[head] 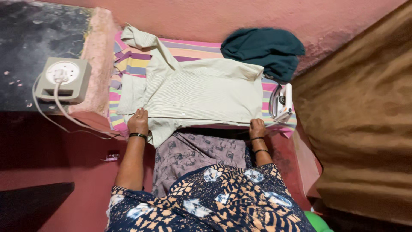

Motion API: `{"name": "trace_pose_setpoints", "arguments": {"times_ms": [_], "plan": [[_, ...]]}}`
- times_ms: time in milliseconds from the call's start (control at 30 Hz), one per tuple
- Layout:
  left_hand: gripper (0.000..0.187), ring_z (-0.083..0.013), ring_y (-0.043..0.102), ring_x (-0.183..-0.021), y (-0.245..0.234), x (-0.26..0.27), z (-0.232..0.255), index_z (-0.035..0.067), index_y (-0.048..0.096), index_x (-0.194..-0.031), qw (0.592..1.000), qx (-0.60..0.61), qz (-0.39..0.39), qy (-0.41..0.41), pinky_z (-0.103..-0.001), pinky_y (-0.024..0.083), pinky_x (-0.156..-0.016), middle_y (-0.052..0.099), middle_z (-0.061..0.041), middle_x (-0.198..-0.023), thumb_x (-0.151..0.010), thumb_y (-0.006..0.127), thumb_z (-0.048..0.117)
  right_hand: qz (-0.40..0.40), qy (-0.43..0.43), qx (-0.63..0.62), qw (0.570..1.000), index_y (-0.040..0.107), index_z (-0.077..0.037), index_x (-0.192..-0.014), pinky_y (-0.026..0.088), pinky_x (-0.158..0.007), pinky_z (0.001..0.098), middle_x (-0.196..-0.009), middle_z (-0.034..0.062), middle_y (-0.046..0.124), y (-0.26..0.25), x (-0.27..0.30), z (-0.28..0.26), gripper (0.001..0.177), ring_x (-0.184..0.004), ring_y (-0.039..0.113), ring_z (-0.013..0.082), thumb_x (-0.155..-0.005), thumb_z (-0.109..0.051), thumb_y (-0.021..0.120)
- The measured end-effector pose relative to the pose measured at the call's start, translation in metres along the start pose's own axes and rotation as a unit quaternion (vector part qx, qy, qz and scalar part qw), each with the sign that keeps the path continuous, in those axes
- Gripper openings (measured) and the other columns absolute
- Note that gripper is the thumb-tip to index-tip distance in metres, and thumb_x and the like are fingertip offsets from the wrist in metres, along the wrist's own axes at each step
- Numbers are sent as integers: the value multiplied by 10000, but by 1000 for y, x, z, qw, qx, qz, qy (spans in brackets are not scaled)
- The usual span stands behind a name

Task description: The person irons a light-colored shirt laid on a striped ironing board. They use a handheld electric iron to smooth the fabric, repeatedly adjusting the shirt with both hands and moving the iron across different sections.

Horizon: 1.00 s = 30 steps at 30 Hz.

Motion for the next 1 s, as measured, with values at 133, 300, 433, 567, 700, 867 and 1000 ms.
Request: {"name": "trace_pose_setpoints", "arguments": {"times_ms": [133,300,433,567,700,867,1000], "plan": [[209,-340,723,-1058,-14,-9,11,2,720,-1005,1000,2,-7,-6,-422,595,-871,752,-183,-1102,-826,619,46,-3,10,-3,1000,631,-110,-885,509,-795,471,-879,125,593,3,5,5,210,-917,598,366,-754,1,751],[445,-335,718,-874,2,-25,-2,45,753,-889,958,-46,-229,-169,-458,572,-809,739,-163,-921,-846,733,487,-82,39,-21,996,689,-117,-860,526,-839,452,-870,119,641,15,-6,27,70,-919,623,344,-806,-85,719],[538,-358,662,-1062,-10,-57,22,39,765,-1047,980,28,-121,-155,-518,497,-943,724,-170,-1119,-891,696,548,-84,126,-70,986,750,-87,-1004,529,-897,441,-1043,137,726,31,-33,51,217,-1014,660,354,-904,-273,700],[739,-412,376,-1417,38,-84,62,58,647,-1343,980,13,-153,-128,-562,253,-1150,512,-228,-1476,-902,584,648,-35,60,-84,994,739,-41,-1138,472,-1063,454,-1188,165,715,73,-60,6,358,-1175,624,372,-939,-321,637],[846,-420,98,-1512,76,-70,67,143,449,-1533,950,12,-254,-182,-615,-27,-1188,261,-195,-1638,-887,455,689,-262,22,71,962,495,-131,-1470,190,-1189,591,-1556,162,419,137,-47,-19,712,-1456,295,423,-916,-569,589],[815,-420,183,-1533,62,-58,58,107,507,-1514,965,-13,-205,-164,-581,19,-1237,355,-208,-1625,-919,504,665,-295,89,96,946,315,-183,-1586,95,-1184,656,-1670,120,234,129,-36,8,864,-1521,125,428,-914,-679,534],[764,-423,245,-1529,64,-55,59,109,550,-1487,966,-22,-201,-164,-576,51,-1256,404,-205,-1615,-918,537,619,-267,68,74,959,535,-143,-1434,266,-1203,548,-1547,159,467,121,-42,18,681,-1431,382,405,-906,-560,638]]}}
Point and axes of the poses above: each hand's wrist, its own x-axis away from the middle knuckle, its own y-axis out of the palm, z = x × y, the point moved 10 cm from there along -x, towards the middle knuckle
